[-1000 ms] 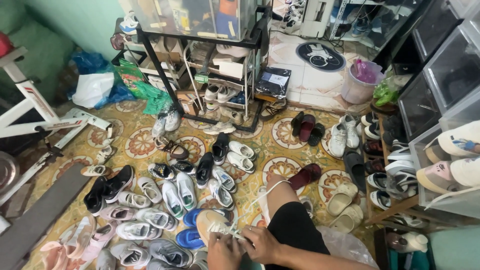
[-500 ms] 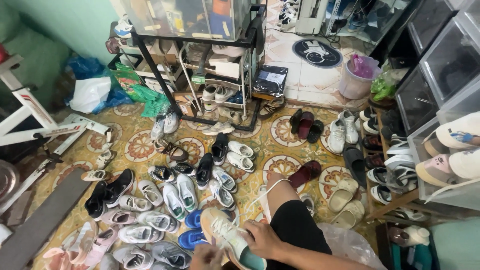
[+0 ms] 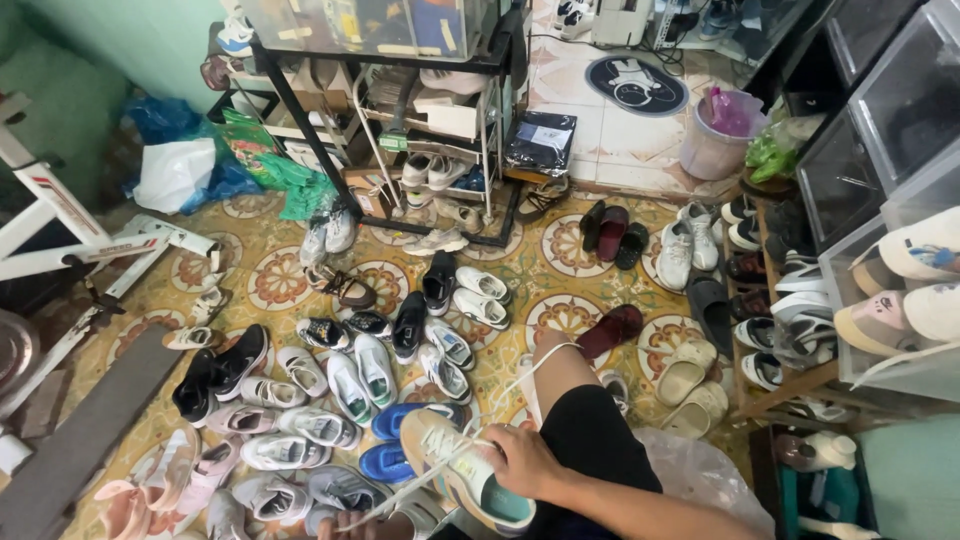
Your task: A person sitting on the floor is threading laces into the eyelets of a pair of sneakers.
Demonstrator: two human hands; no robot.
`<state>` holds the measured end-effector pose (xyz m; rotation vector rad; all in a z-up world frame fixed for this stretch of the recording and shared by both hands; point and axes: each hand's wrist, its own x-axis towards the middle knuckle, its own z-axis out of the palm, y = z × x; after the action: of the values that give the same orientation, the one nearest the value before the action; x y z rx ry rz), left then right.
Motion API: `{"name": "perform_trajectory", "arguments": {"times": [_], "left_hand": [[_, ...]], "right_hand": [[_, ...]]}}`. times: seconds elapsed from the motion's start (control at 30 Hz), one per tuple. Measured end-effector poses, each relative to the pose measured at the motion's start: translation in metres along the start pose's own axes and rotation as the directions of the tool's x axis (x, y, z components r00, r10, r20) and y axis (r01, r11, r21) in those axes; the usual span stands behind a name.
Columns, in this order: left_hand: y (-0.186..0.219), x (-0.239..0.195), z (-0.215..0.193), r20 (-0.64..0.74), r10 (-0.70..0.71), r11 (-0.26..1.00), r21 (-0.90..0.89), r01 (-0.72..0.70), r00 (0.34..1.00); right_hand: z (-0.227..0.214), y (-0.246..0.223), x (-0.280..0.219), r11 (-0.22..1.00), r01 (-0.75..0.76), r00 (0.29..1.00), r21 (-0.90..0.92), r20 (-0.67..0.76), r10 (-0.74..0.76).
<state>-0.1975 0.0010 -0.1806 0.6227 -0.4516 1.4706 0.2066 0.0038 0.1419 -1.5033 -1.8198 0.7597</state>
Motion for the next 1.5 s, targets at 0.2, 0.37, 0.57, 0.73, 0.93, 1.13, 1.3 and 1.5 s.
{"name": "perform_trajectory", "arguments": {"times": [0.2, 0.37, 0.57, 0.73, 0.93, 1.13, 1.3, 1.5], "left_hand": [[0.035, 0.045, 0.051, -0.502, -0.368, 0.883, 0.074, 0.463, 0.782], [0.022, 0.101, 0.07, -0.997, -0.051, 0.301, 0.034, 0.953, 0.052], [-0.046, 0.201, 0.259, -0.974, 0.045, -0.535, 0.165, 0.829, 0.223], [0.01, 0.141, 0.203, -0.901, -0.316, 0.156, 0.26, 0.953, 0.298], [0.013, 0.132, 0.253, -0.856, -0.332, 0.247, 0.328, 0.912, 0.397], [-0.072, 0.233, 0.376, -0.865, -0.488, -0.282, 0.282, 0.917, 0.116], [-0.13, 0.242, 0.416, -0.857, -0.457, -0.297, 0.4, 0.867, 0.239], [-0.153, 0.244, 0.429, -0.871, -0.396, -0.381, 0.444, 0.811, 0.291]], "right_hand": [[0.003, 0.005, 0.003, 1.0, -0.019, 0.999, 0.011, -0.041, 0.02], [0.0, 0.008, 0.003, 0.998, -0.065, 0.997, 0.025, -0.03, 0.066], [-0.003, 0.006, 0.006, 1.0, -0.027, 1.0, 0.003, -0.002, 0.027], [0.003, 0.014, 0.006, 0.996, -0.061, 0.997, -0.067, 0.041, 0.064], [0.009, 0.023, 0.002, 0.999, -0.013, 0.998, -0.035, 0.058, 0.015], [0.009, 0.023, -0.002, 1.0, -0.018, 0.995, -0.01, 0.101, 0.019], [-0.008, -0.001, 0.007, 0.994, -0.102, 0.974, 0.05, 0.209, 0.089], [-0.022, -0.008, 0.01, 0.99, -0.102, 0.967, 0.102, 0.244, 0.074]]}}
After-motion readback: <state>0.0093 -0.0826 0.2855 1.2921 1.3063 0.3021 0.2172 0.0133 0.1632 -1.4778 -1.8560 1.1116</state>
